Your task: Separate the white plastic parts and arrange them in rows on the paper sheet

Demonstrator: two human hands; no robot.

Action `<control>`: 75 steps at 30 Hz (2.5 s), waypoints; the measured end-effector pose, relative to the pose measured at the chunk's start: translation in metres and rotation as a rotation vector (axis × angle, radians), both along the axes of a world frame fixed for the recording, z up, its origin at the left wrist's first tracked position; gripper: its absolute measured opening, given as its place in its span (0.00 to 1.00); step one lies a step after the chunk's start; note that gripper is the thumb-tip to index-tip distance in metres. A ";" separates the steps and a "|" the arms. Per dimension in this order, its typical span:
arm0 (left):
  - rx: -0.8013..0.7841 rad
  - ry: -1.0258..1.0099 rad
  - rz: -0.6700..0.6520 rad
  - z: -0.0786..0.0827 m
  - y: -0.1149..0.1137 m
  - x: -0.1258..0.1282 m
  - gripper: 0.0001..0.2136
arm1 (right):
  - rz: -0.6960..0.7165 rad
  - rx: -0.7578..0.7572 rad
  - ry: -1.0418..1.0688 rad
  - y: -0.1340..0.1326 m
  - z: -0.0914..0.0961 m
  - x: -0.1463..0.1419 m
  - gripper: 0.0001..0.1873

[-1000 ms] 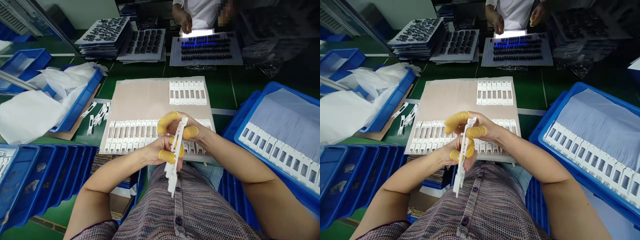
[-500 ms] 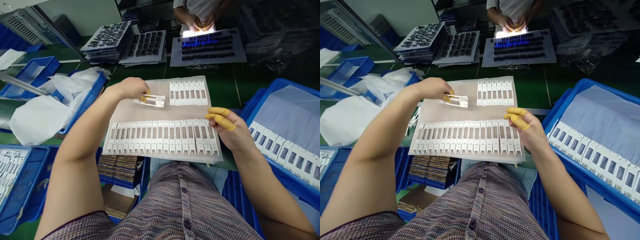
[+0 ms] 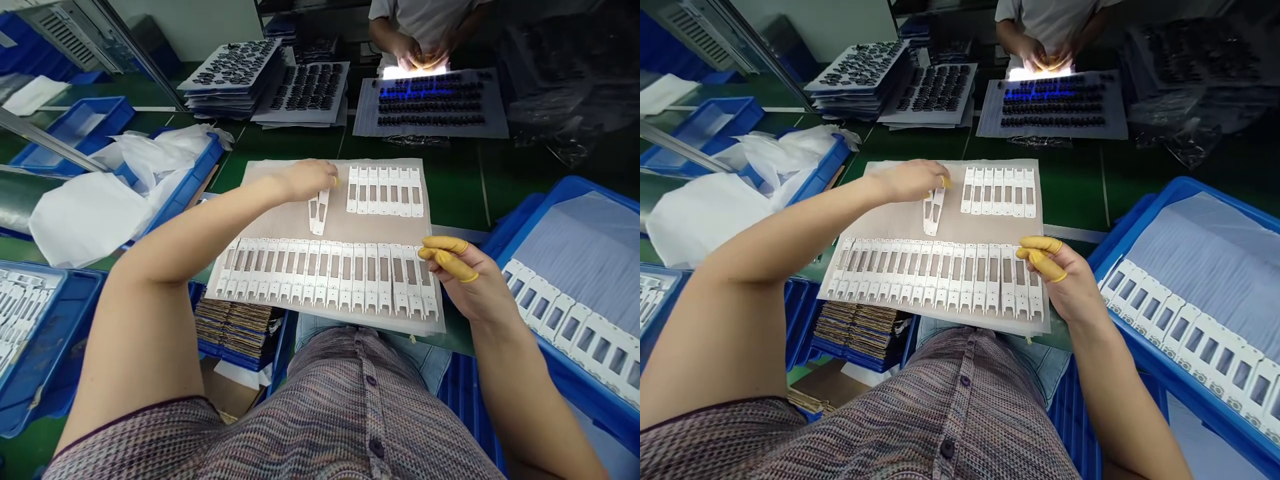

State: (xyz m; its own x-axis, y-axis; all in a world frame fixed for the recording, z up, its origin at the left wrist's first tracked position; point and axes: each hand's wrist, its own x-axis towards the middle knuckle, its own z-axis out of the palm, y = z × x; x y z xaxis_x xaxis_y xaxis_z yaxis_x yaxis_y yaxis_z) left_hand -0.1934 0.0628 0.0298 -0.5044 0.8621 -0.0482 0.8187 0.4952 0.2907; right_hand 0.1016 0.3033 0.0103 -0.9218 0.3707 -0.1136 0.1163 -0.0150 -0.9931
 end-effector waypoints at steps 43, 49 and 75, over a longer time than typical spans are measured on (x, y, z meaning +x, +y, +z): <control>0.032 0.112 0.171 -0.029 -0.032 0.047 0.17 | 0.143 -0.172 -0.022 -0.017 -0.015 -0.008 0.16; -0.056 0.144 0.111 -0.035 0.015 0.024 0.15 | 0.096 -0.176 -0.004 -0.011 -0.015 0.003 0.15; -0.021 0.207 0.028 -0.052 0.006 0.007 0.19 | -0.242 0.635 -0.389 0.213 -0.049 0.072 0.14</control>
State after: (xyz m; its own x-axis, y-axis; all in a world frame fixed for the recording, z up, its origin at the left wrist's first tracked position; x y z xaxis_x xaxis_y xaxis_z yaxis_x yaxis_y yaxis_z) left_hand -0.1863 0.0690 -0.0226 -0.5291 0.8476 0.0411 0.8457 0.5227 0.1075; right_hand 0.1734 0.5165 -0.0391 -0.7445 0.6584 -0.1107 0.5238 0.4733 -0.7082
